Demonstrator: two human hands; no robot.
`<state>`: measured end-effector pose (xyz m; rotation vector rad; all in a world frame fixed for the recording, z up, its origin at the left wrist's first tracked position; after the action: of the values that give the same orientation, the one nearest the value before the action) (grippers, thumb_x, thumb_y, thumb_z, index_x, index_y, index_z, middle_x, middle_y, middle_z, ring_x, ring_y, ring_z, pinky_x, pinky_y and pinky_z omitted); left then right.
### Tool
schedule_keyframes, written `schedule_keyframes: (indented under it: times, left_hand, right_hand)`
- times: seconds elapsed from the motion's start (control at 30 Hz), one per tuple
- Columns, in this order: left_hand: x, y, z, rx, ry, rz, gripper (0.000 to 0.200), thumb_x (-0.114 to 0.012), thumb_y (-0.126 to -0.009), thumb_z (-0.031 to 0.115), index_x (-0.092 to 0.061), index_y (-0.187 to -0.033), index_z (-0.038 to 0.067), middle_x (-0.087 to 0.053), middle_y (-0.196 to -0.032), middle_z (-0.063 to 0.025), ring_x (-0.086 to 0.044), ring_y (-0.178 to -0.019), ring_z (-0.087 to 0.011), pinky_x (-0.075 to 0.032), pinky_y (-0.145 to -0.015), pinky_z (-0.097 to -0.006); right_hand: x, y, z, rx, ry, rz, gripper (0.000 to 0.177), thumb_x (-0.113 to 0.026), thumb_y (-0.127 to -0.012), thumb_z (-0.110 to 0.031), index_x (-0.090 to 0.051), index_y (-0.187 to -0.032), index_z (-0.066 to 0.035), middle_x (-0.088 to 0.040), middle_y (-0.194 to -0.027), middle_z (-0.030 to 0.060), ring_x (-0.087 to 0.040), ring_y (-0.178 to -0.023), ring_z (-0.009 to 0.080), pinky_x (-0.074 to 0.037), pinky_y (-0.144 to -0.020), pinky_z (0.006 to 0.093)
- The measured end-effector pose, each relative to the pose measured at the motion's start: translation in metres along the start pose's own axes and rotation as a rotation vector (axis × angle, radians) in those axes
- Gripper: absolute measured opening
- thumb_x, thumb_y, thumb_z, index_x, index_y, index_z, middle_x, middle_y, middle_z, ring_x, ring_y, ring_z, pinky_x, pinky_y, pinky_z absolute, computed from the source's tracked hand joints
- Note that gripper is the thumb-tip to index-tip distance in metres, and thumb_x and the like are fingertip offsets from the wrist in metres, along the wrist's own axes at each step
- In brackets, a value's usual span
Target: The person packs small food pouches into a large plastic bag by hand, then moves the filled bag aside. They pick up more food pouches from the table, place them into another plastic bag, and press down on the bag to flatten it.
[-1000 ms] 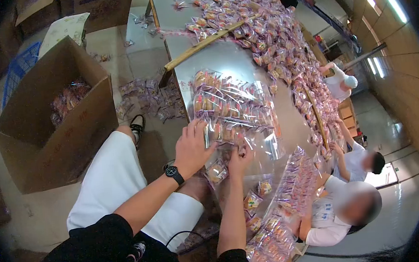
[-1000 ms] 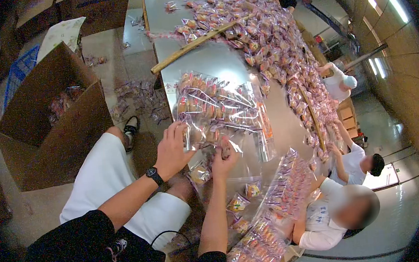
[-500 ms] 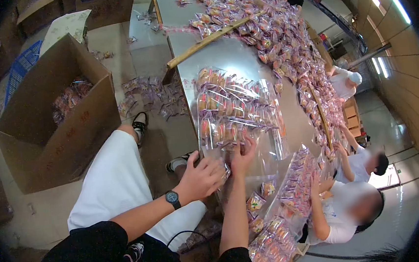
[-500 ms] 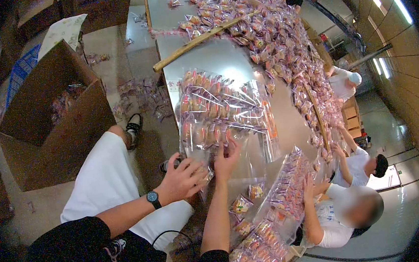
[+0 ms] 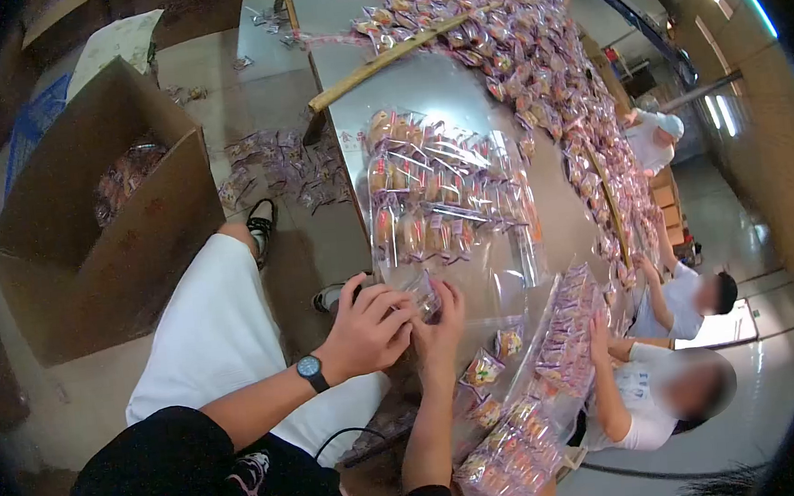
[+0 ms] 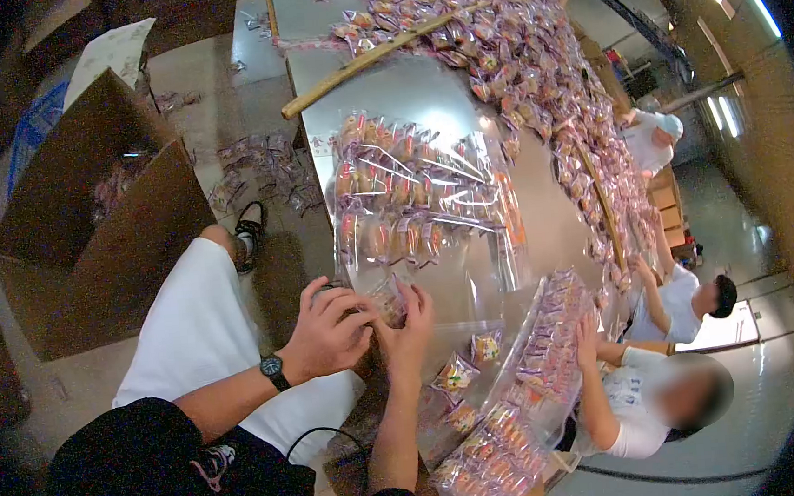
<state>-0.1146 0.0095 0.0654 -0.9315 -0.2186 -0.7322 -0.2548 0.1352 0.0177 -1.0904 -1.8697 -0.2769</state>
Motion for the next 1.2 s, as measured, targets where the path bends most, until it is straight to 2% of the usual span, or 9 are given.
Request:
schedule_keyframes:
  times: [0.1,0.2,0.3,0.53,0.67,0.83,0.93,1.03,1.2]
  left_hand:
    - [0.029,0.003,-0.008,-0.028,0.101,0.015,0.030,-0.080,-0.078,0.010,-0.073,-0.107,0.014,-0.067,-0.113,-0.0055,-0.061,-0.111,-0.0274,-0.044,-0.106,-0.0491]
    - [0.056,0.020,-0.048,-0.009,0.032,0.029,0.022,-0.077,-0.078,0.010,-0.073,-0.099,0.013,-0.066,-0.110,-0.0064,-0.061,-0.107,-0.0276,-0.046,-0.097,-0.0476]
    - [0.067,0.038,-0.094,0.193,-0.140,-0.185,0.017,-0.075,-0.081,0.015,-0.073,-0.097,0.012,-0.066,-0.110,-0.0078,-0.060,-0.108,-0.0279,-0.043,-0.098,-0.0482]
    - [0.087,0.096,-0.185,0.431,-0.428,-0.365,0.035,-0.076,-0.081,0.025,-0.069,-0.113,0.012,-0.062,-0.124,-0.0135,-0.054,-0.121,-0.0327,-0.039,-0.103,-0.0546]
    - [0.094,0.095,-0.199,0.584,-0.589,-0.397,0.060,-0.080,-0.078,0.032,-0.059,-0.131,0.013,-0.044,-0.147,-0.0179,-0.045,-0.132,-0.0389,-0.041,-0.105,-0.0621]
    - [0.062,0.078,-0.235,0.664,-0.419,-0.451,0.051,-0.079,-0.079,0.037,-0.060,-0.121,0.016,-0.050,-0.136,-0.0156,-0.050,-0.126,-0.0382,-0.048,-0.095,-0.0596]
    - [0.046,0.068,-0.240,0.673,-0.412,-0.502,0.042,-0.078,-0.081,0.038,-0.060,-0.111,0.016,-0.052,-0.124,-0.0128,-0.052,-0.121,-0.0365,-0.046,-0.095,-0.0565]
    - [0.039,0.060,-0.240,0.699,-0.405,-0.534,0.042,-0.077,-0.081,0.039,-0.060,-0.112,0.016,-0.052,-0.124,-0.0128,-0.052,-0.122,-0.0361,-0.044,-0.098,-0.0573]
    - [0.033,0.054,-0.242,0.697,-0.479,-0.565,0.040,-0.075,-0.083,0.039,-0.061,-0.109,0.012,-0.053,-0.125,-0.0136,-0.049,-0.126,-0.0347,-0.044,-0.100,-0.0560]
  right_hand:
    - [0.005,0.017,0.026,-0.348,-0.423,0.117,0.081,-0.090,-0.077,-0.023,-0.050,-0.144,-0.001,-0.051,-0.146,0.0209,-0.053,-0.131,0.0367,-0.044,-0.111,0.0457]
    - [0.029,0.022,0.069,-0.323,-0.353,0.374,0.081,-0.089,-0.079,-0.022,-0.047,-0.144,0.001,-0.046,-0.151,0.0241,-0.051,-0.135,0.0395,-0.040,-0.115,0.0458]
    - [0.059,0.002,0.071,-0.231,0.092,0.393,0.080,-0.088,-0.079,-0.022,-0.047,-0.144,0.001,-0.041,-0.154,0.0273,-0.047,-0.140,0.0436,-0.037,-0.119,0.0473]
    - [0.042,-0.030,0.077,-0.506,0.022,0.178,0.079,-0.088,-0.079,-0.023,-0.053,-0.145,0.003,-0.047,-0.147,0.0312,-0.050,-0.135,0.0440,-0.039,-0.115,0.0491]
    - [0.045,-0.037,0.058,-0.304,0.162,0.294,0.072,-0.086,-0.082,-0.022,-0.057,-0.143,0.002,-0.043,-0.151,0.0302,-0.047,-0.137,0.0439,-0.042,-0.110,0.0523]
    - [0.036,-0.069,0.031,0.041,0.530,0.309,0.077,-0.085,-0.083,-0.014,-0.049,-0.150,0.001,-0.040,-0.150,0.0247,-0.038,-0.146,0.0406,-0.044,-0.113,0.0484]
    - [0.032,-0.062,0.087,-0.082,-0.086,0.617,0.087,-0.083,-0.083,-0.007,-0.036,-0.156,0.001,-0.042,-0.150,0.0279,-0.040,-0.148,0.0356,-0.042,-0.115,0.0466]
    - [0.002,-0.067,0.129,-0.313,-0.525,0.499,0.087,-0.082,-0.082,0.000,-0.033,-0.155,0.000,-0.051,-0.143,0.0206,-0.053,-0.135,0.0286,-0.046,-0.109,0.0393]
    - [0.007,-0.060,0.106,-0.354,-0.388,0.588,0.074,-0.076,-0.083,0.004,-0.039,-0.146,-0.004,-0.057,-0.131,0.0149,-0.060,-0.119,0.0247,-0.049,-0.101,0.0365]
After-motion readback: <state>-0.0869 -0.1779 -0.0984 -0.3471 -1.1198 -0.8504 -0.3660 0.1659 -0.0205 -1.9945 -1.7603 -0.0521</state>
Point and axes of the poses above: each hand's wrist, its own y-axis away from the middle knuckle, its own x-axis out of the back of the hand, z = x × y, the point moved 8 cm from there along -y, towards the middle knuckle
